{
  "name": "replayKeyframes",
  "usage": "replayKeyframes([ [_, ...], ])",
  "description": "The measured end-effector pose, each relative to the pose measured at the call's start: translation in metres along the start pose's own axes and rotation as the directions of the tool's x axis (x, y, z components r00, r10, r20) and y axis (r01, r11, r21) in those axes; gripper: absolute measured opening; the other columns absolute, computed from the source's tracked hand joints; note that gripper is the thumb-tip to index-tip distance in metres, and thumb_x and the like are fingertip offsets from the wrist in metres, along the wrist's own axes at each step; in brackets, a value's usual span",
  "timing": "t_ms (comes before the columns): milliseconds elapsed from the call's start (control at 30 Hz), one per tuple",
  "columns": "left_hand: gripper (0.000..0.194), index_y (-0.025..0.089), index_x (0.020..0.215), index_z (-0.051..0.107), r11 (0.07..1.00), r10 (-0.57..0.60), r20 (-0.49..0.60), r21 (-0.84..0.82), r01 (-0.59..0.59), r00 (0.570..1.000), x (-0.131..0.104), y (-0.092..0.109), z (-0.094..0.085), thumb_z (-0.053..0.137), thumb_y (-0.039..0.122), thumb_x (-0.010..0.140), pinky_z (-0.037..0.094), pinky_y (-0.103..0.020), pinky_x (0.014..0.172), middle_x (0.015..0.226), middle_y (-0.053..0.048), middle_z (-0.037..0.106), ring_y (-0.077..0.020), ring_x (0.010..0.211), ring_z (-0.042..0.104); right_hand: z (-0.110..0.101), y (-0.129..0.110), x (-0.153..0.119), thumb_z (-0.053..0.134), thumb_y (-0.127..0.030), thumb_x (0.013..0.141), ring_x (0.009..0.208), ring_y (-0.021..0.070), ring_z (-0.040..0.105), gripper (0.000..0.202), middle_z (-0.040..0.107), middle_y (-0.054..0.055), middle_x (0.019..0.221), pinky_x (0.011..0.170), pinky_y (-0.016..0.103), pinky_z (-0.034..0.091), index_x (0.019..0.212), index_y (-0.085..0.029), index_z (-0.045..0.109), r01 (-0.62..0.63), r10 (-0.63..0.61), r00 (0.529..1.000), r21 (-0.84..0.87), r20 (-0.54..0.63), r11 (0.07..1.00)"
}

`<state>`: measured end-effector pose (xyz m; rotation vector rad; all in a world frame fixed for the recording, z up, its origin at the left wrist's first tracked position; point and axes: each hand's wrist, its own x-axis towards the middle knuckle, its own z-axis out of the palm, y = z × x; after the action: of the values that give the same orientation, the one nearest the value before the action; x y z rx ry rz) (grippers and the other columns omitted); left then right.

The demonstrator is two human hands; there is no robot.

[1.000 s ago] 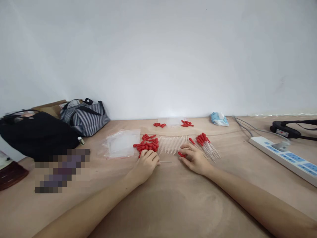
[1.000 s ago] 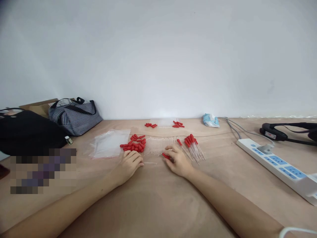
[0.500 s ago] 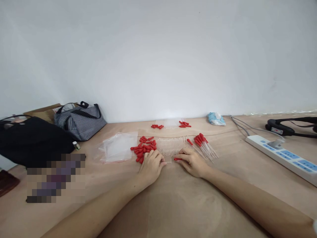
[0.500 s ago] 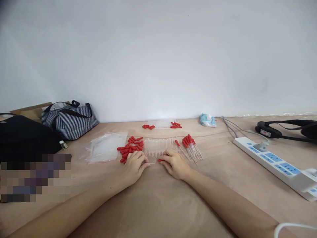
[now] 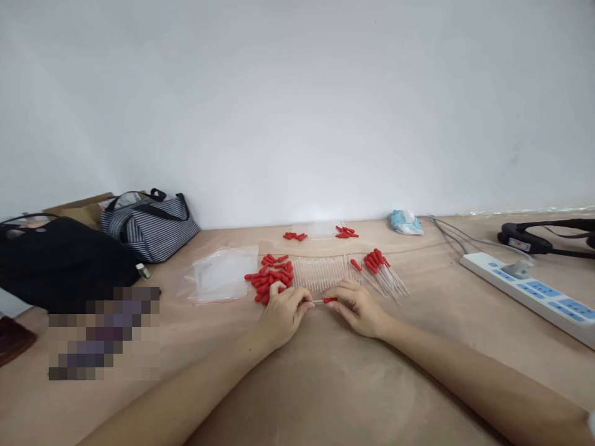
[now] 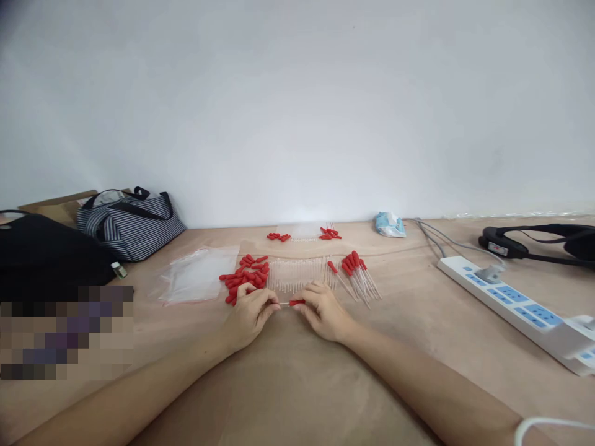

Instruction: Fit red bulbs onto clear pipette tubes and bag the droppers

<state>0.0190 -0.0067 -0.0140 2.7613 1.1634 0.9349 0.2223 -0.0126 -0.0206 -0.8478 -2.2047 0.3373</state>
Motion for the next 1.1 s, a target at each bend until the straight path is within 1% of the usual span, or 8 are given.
replayKeyframes([
  [167, 0.018, 0.017, 0.073, 0.050, 0.998, 0.041, -0.010, -0.036, -0.042, 0.999, -0.0001, -0.0028, 0.0013, 0.043, 0.025, 0.088, 0.025, -0.032, 0.074, 0.067, 0.004, 0.061, -0.0114, 0.059, 0.050, 0.0017, 0.0003, -0.0006, 0.046, -0.023, 0.084, 0.076, 0.0139, 0.053, 0.014, 0.063, 0.002, 0.078, 0.072, 0.030, 0.037, 0.085, -0.020, 0.059, -0.046, 0.046, 0.999, -0.015, 0.008, 0.999],
  [267, 0.021, 0.017, 0.071, 0.050, 0.996, 0.068, 0.004, -0.052, -0.068, 0.998, 0.0000, -0.0032, 0.0009, 0.042, 0.026, 0.088, 0.025, -0.031, 0.071, 0.066, 0.003, 0.061, -0.0114, 0.058, 0.048, 0.0016, 0.0007, -0.0013, 0.046, -0.026, 0.084, 0.074, 0.0136, 0.053, 0.014, 0.063, 0.002, 0.076, 0.072, 0.031, 0.035, 0.083, -0.020, 0.059, -0.046, 0.046, 0.999, -0.030, 0.008, 0.999],
  [467, 0.023, 0.017, 0.068, 0.050, 0.996, 0.086, 0.021, -0.014, -0.086, 0.996, 0.0002, -0.0012, 0.0006, 0.041, 0.026, 0.088, 0.025, -0.031, 0.069, 0.065, 0.002, 0.061, -0.0118, 0.058, 0.048, 0.0025, 0.0018, -0.0034, 0.049, -0.027, 0.083, 0.068, 0.0130, 0.053, 0.013, 0.063, 0.001, 0.069, 0.070, 0.031, 0.033, 0.081, -0.020, 0.060, -0.005, 0.004, 1.000, -0.076, -0.006, 0.997],
  [600, 0.022, 0.017, 0.068, 0.048, 0.995, 0.100, 0.039, 0.016, -0.101, 0.994, -0.0003, -0.0004, 0.0013, 0.040, 0.024, 0.088, 0.026, -0.031, 0.069, 0.066, 0.002, 0.061, -0.0122, 0.058, 0.048, 0.0032, 0.0020, -0.0045, 0.049, -0.026, 0.083, 0.066, 0.0137, 0.053, 0.013, 0.064, 0.001, 0.068, 0.069, 0.032, 0.032, 0.079, -0.020, 0.061, 0.047, -0.049, 0.999, -0.117, -0.021, 0.992],
  [733, 0.021, 0.017, 0.068, 0.048, 0.997, 0.081, 0.057, 0.015, -0.082, 0.995, 0.0001, 0.0007, 0.0019, 0.041, 0.023, 0.087, 0.026, -0.031, 0.068, 0.065, 0.002, 0.060, -0.0127, 0.059, 0.048, 0.0038, 0.0018, -0.0041, 0.049, -0.028, 0.083, 0.064, 0.0132, 0.054, 0.016, 0.064, 0.001, 0.066, 0.068, 0.032, 0.032, 0.078, -0.020, 0.062, 0.077, -0.082, 0.996, -0.117, -0.031, 0.990],
  [867, 0.021, 0.017, 0.067, 0.047, 0.997, 0.082, 0.045, 0.000, -0.082, 0.996, 0.0005, 0.0025, 0.0021, 0.041, 0.021, 0.086, 0.026, -0.031, 0.068, 0.063, 0.002, 0.059, -0.0119, 0.057, 0.048, 0.0048, 0.0014, -0.0023, 0.049, -0.029, 0.082, 0.061, 0.0131, 0.052, 0.017, 0.063, 0.001, 0.063, 0.066, 0.031, 0.032, 0.076, -0.019, 0.062, 0.088, -0.095, 0.994, -0.132, -0.048, 0.987],
  [1100, 0.021, 0.016, 0.065, 0.046, 0.994, 0.110, 0.021, 0.005, -0.110, 0.994, -0.0007, 0.0023, 0.0043, 0.040, 0.018, 0.086, 0.026, -0.031, 0.068, 0.062, 0.002, 0.059, -0.0108, 0.054, 0.047, 0.0071, -0.0029, 0.0023, 0.046, -0.029, 0.083, 0.065, 0.0140, 0.052, 0.019, 0.062, 0.003, 0.065, 0.068, 0.031, 0.031, 0.077, -0.018, 0.060, 0.116, -0.119, 0.993, -0.173, -0.011, 0.978],
])
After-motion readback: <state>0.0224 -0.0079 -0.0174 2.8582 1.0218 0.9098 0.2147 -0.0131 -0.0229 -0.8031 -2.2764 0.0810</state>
